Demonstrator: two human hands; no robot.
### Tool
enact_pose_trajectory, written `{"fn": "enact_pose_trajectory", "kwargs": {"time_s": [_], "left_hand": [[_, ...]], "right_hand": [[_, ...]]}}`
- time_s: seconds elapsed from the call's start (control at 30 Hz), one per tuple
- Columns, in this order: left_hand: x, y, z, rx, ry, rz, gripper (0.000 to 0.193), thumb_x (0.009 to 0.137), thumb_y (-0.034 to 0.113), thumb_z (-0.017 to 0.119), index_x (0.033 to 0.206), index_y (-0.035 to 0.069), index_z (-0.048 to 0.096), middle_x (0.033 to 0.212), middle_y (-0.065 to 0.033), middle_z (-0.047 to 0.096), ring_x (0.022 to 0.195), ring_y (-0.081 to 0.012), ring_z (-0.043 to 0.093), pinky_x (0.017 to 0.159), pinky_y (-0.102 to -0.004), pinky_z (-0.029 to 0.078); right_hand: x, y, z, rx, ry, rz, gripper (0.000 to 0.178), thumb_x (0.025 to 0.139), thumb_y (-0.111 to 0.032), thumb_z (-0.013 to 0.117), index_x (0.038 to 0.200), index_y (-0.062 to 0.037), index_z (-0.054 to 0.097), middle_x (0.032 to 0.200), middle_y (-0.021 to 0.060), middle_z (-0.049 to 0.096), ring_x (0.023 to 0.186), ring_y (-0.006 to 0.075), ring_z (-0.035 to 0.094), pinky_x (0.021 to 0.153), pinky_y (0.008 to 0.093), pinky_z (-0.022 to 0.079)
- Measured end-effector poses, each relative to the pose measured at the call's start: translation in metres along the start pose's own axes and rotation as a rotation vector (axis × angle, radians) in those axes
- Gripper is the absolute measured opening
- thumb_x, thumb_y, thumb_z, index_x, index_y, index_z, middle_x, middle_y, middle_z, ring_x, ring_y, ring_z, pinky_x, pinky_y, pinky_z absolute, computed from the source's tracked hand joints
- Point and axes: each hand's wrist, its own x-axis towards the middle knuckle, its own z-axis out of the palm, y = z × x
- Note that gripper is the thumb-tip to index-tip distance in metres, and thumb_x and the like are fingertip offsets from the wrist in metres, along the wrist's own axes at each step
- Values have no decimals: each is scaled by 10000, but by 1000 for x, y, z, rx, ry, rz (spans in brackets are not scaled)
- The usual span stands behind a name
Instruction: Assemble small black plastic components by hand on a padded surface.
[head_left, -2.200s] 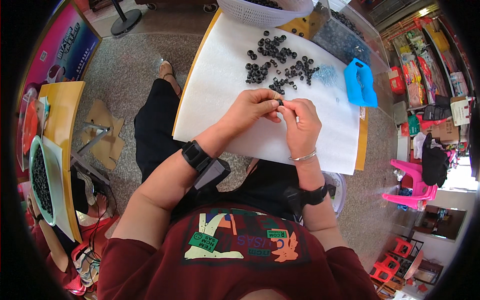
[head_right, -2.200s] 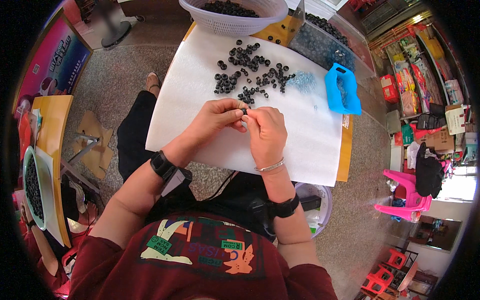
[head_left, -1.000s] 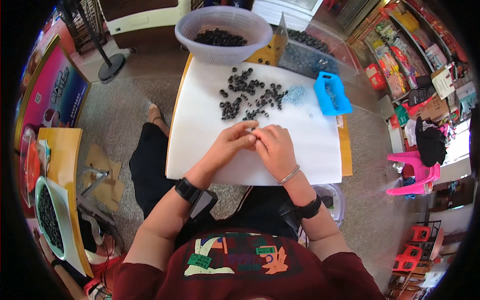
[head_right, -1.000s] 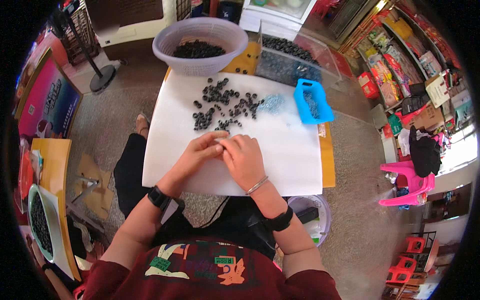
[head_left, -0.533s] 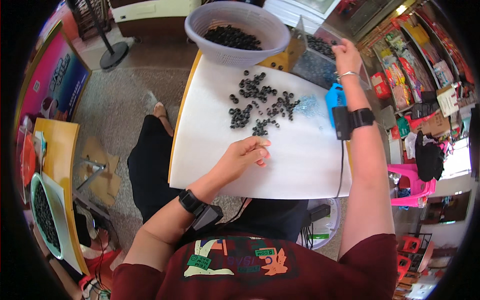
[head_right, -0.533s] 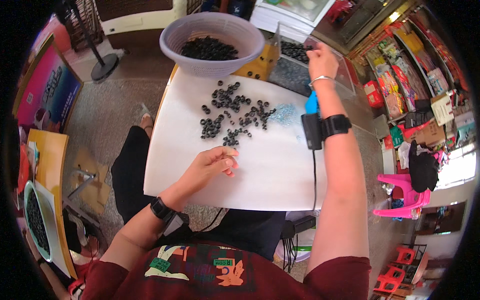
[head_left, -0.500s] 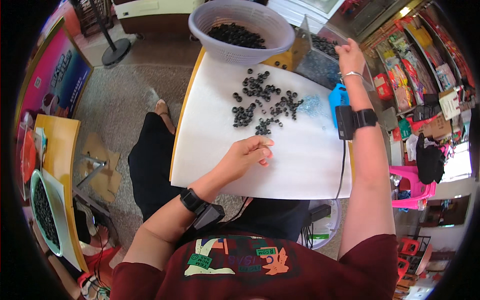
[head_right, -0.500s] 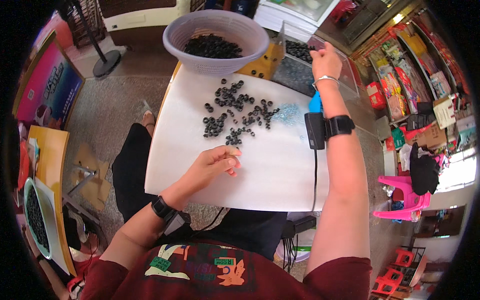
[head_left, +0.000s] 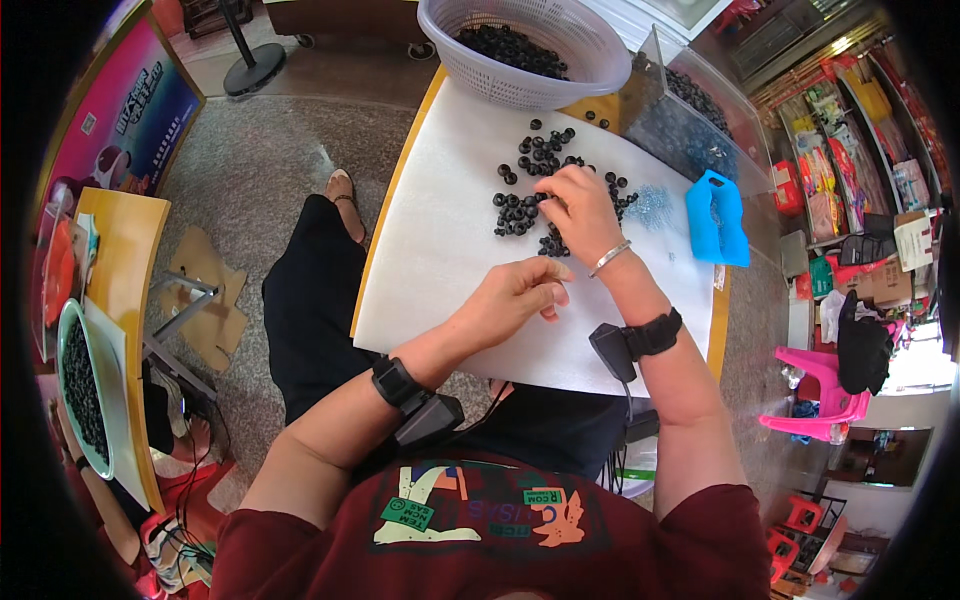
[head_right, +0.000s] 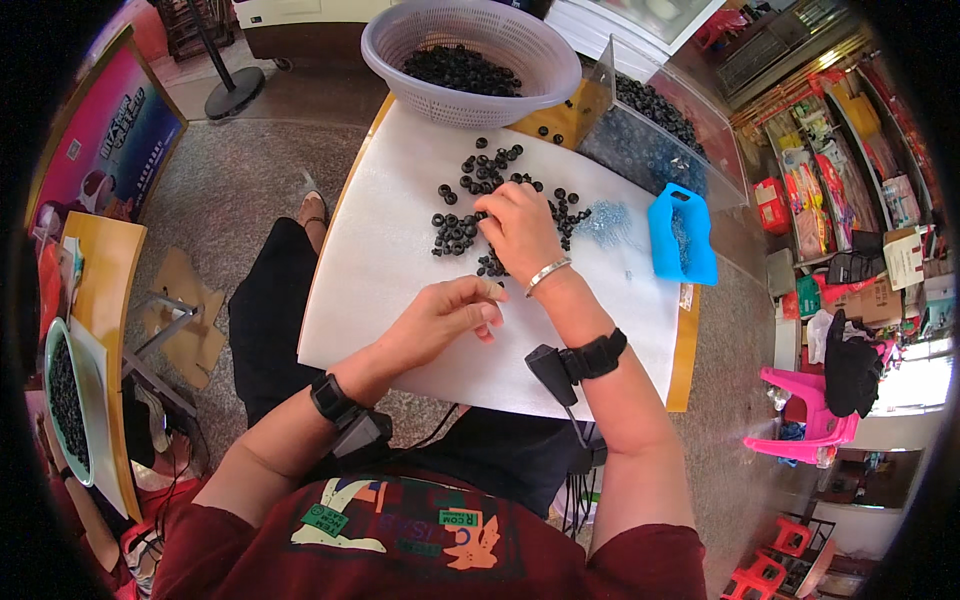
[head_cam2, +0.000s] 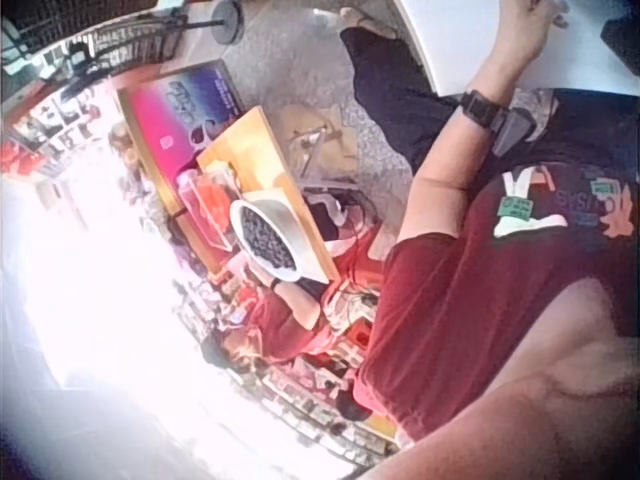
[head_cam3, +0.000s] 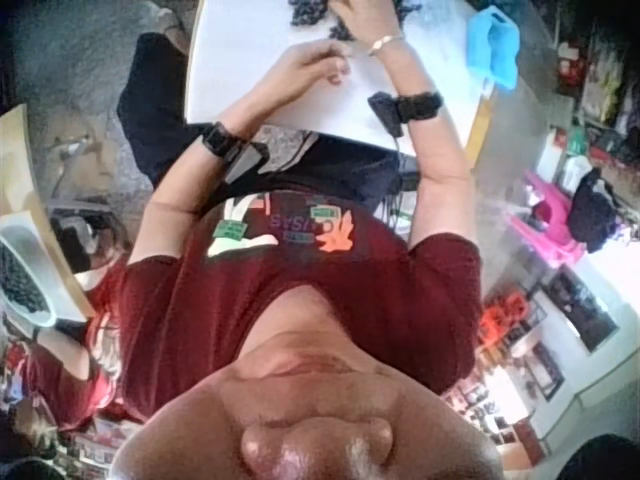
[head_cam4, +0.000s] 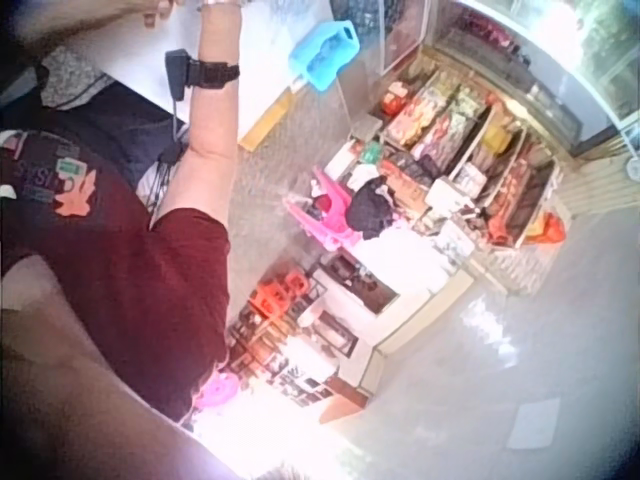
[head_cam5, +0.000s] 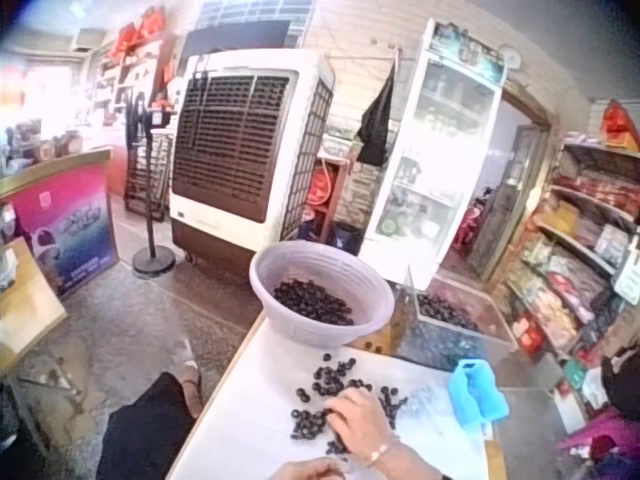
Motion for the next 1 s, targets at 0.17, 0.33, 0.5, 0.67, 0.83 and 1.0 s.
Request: {"fn": "enact_pose_trajectory", "kwargs": {"time_s": [0.17, 0.33, 0.5, 0.67, 0.83, 1.0], "left_hand": [[-1, 2, -4, -142, 120, 0, 202, 925, 101, 515, 1076, -24, 565, 870, -54, 610, 717, -104, 580, 692, -245, 503], [5, 1, -9, -431, 146, 31, 222, 946, 149, 520, 1101, -8, 545, 931, -78, 605, 737, -119, 570, 725, -300, 518], [7, -3, -8, -356, 134, 66, 186, 930, 135, 545, 1050, -5, 567, 906, -62, 610, 760, -115, 569, 720, -299, 516], [5, 3, -7, -450, 138, 29, 148, 876, 84, 615, 999, 5, 599, 901, -56, 624, 792, -117, 598, 752, -280, 514], [2, 3, -4, -372, 175, -14, 178, 843, 51, 643, 1016, 12, 626, 904, -31, 625, 803, -125, 602, 754, -275, 515], [0, 4, -2, -344, 170, 0, 166, 836, 52, 651, 999, 33, 630, 873, -28, 622, 761, -102, 586, 721, -259, 518]], "right_hand": [[-25, -31, -19, 748, 74, 638, 169, 782, -81, 659, 943, -31, 657, 840, 19, 637, 782, 110, 578, 721, 257, 462], [-57, -63, -19, 994, 205, 665, 193, 794, -67, 659, 982, -25, 660, 893, 25, 634, 795, 92, 571, 722, 236, 466], [-74, -77, -9, 563, 354, 467, 202, 791, -56, 647, 991, -43, 673, 924, 64, 591, 810, 142, 572, 689, 239, 468], [-82, -86, -2, 531, 463, 485, 222, 795, -45, 624, 1011, -65, 674, 927, 82, 585, 809, 190, 577, 699, 288, 469], [-94, -82, -12, 184, 467, 339, 207, 775, -44, 621, 978, -75, 649, 907, 94, 586, 759, 259, 561, 772, 367, 432], [-136, 1, -26, 53, 539, 722, 137, 774, -58, 636, 910, -44, 618, 858, 90, 598, 763, 249, 574, 717, 359, 455]]}}
